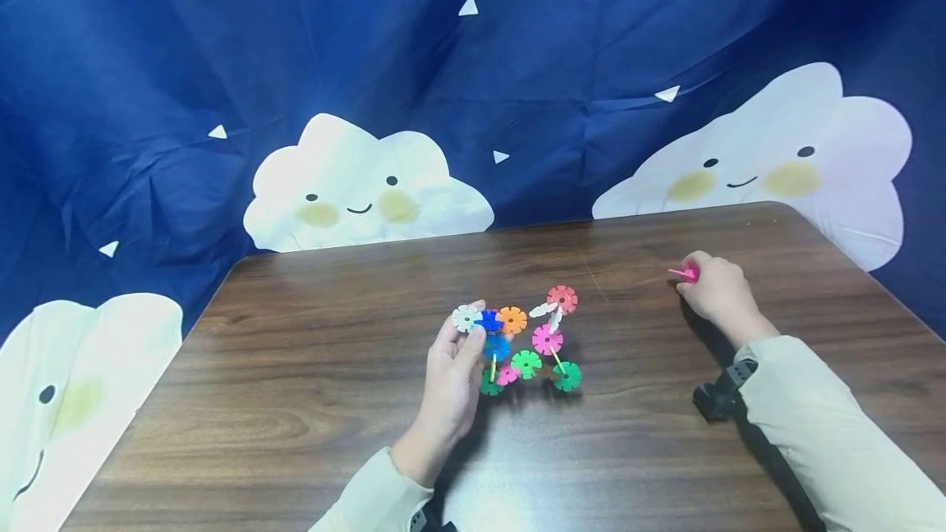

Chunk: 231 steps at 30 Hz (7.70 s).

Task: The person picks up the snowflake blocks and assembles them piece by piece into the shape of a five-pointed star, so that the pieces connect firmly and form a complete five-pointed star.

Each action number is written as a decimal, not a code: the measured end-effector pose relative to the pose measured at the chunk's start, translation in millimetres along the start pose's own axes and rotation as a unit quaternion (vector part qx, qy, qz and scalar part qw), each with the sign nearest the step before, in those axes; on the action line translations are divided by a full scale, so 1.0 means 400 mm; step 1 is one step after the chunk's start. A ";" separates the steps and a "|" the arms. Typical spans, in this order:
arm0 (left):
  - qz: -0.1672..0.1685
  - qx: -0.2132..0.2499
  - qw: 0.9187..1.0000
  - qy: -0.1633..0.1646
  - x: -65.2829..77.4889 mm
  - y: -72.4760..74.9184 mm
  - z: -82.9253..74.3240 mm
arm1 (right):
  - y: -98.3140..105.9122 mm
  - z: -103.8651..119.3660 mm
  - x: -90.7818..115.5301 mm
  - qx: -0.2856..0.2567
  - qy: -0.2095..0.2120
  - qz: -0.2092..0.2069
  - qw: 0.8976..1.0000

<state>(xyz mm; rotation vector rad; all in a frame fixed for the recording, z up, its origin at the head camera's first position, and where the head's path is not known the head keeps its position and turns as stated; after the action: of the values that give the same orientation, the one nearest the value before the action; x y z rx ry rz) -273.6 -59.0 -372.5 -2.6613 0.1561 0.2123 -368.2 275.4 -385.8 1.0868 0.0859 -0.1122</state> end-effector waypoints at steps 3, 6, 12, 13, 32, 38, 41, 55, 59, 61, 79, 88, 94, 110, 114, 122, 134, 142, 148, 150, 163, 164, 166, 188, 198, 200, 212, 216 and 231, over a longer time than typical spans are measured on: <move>0.007 0.000 1.000 -0.005 -0.002 -0.001 -0.003 | 0.010 0.002 0.006 -0.027 -0.018 -0.016 0.999; 0.011 0.001 1.000 -0.013 -0.001 -0.004 -0.005 | 0.023 0.016 0.016 -0.070 -0.033 -0.038 0.996; 0.015 0.005 1.000 -0.026 -0.002 -0.009 -0.010 | 0.055 0.069 0.031 -0.256 -0.039 -0.069 0.963; 0.014 0.004 1.000 -0.026 -0.001 -0.010 -0.010 | 0.057 0.083 0.033 -0.318 -0.032 -0.068 0.945; 0.013 0.009 1.000 -0.019 0.001 -0.019 -0.007 | 0.066 0.398 0.153 -0.664 0.147 0.097 0.727; 0.026 0.020 0.999 -0.025 0.003 -0.031 -0.011 | 0.040 0.442 0.183 -0.594 0.157 0.119 0.780; 0.031 0.013 0.999 -0.031 0.005 -0.034 -0.015 | 0.029 0.452 0.190 -0.531 0.154 0.117 0.825; 0.042 0.013 0.999 -0.033 0.013 -0.048 -0.013 | -0.008 0.471 0.206 -0.467 0.125 0.133 0.865; 0.049 0.014 0.998 -0.036 0.013 -0.052 -0.014 | -0.016 0.470 0.207 -0.473 0.115 0.142 0.862; 0.052 0.014 0.998 -0.038 0.012 -0.054 -0.015 | -0.021 0.470 0.208 -0.476 0.110 0.147 0.860; 0.085 0.035 0.994 -0.062 0.011 -0.072 -0.020 | -0.034 0.472 0.214 -0.457 0.090 0.172 0.868; 0.097 0.039 0.992 -0.067 0.015 -0.070 -0.029 | -0.038 0.482 0.220 -0.437 0.082 0.191 0.875; 0.113 0.038 0.991 -0.060 0.012 -0.070 -0.025 | -0.022 0.495 0.222 -0.430 0.104 0.196 0.876; 0.103 0.097 0.989 -0.045 0.004 -0.049 -0.032 | 0.076 0.470 0.215 -0.455 0.106 0.060 0.882; 0.096 0.125 0.987 -0.032 0.001 -0.046 -0.028 | 0.094 0.413 0.206 -0.534 0.100 -0.025 0.839; 0.052 0.173 0.983 0.013 -0.008 -0.033 -0.011 | -0.054 0.370 0.221 -0.527 0.029 0.076 0.846; 0.014 0.172 0.984 0.047 -0.003 -0.027 0.018 | -0.163 0.431 0.280 -0.591 0.035 0.200 0.781; 0.015 0.136 0.989 0.058 -0.003 -0.016 0.040 | -0.156 0.408 0.273 -0.560 0.005 0.180 0.809; 0.034 0.119 0.988 0.088 0.001 -0.009 0.058 | -0.129 0.404 0.266 -0.528 0.026 0.170 0.832; 0.054 0.116 0.987 0.096 0.002 -0.011 0.060 | -0.119 0.403 0.266 -0.517 0.030 0.172 0.838; 0.100 -0.124 0.987 0.022 -0.047 -0.002 -0.031 | -0.096 0.407 0.277 -0.452 0.067 0.223 0.861; 0.110 -0.151 0.982 0.017 -0.048 -0.009 -0.036 | -0.098 0.410 0.279 -0.450 0.071 0.228 0.861; 0.129 -0.207 0.970 0.008 -0.048 -0.022 -0.042 | -0.104 0.412 0.282 -0.448 0.070 0.239 0.858; 0.124 -0.293 0.948 -0.018 -0.026 -0.037 -0.023 | -0.146 0.429 0.302 -0.463 0.093 0.283 0.835; 0.113 -0.270 0.956 -0.023 -0.022 -0.031 -0.029 | -0.158 0.421 0.298 -0.462 0.082 0.299 0.831; 0.114 -0.268 0.956 -0.026 -0.021 -0.031 -0.031 | -0.162 0.418 0.297 -0.463 0.076 0.308 0.827; 0.103 -0.250 0.962 -0.033 -0.019 -0.010 -0.042 | -0.152 0.367 0.208 -0.444 0.044 0.280 0.850; 0.104 -0.241 0.964 -0.036 -0.017 -0.008 -0.048 | -0.180 0.351 0.160 -0.459 0.031 0.267 0.847; 0.178 -0.244 0.947 -0.107 0.010 -0.048 -0.063 | -0.264 0.425 0.063 -0.320 0.046 0.197 0.925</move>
<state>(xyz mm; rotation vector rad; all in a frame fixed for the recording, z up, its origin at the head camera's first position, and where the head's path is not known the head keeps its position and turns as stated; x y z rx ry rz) -263.7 -53.8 -342.7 -3.0480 0.5833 0.7383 -354.8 74.7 -402.8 0.4357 -0.0150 0.3150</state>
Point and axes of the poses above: each hand's wrist, its own x-axis away from the middle knuckle, its own y-axis out of the back of the hand, z = x × y, the point moved 10 cm from there along -x, towards the middle knuckle
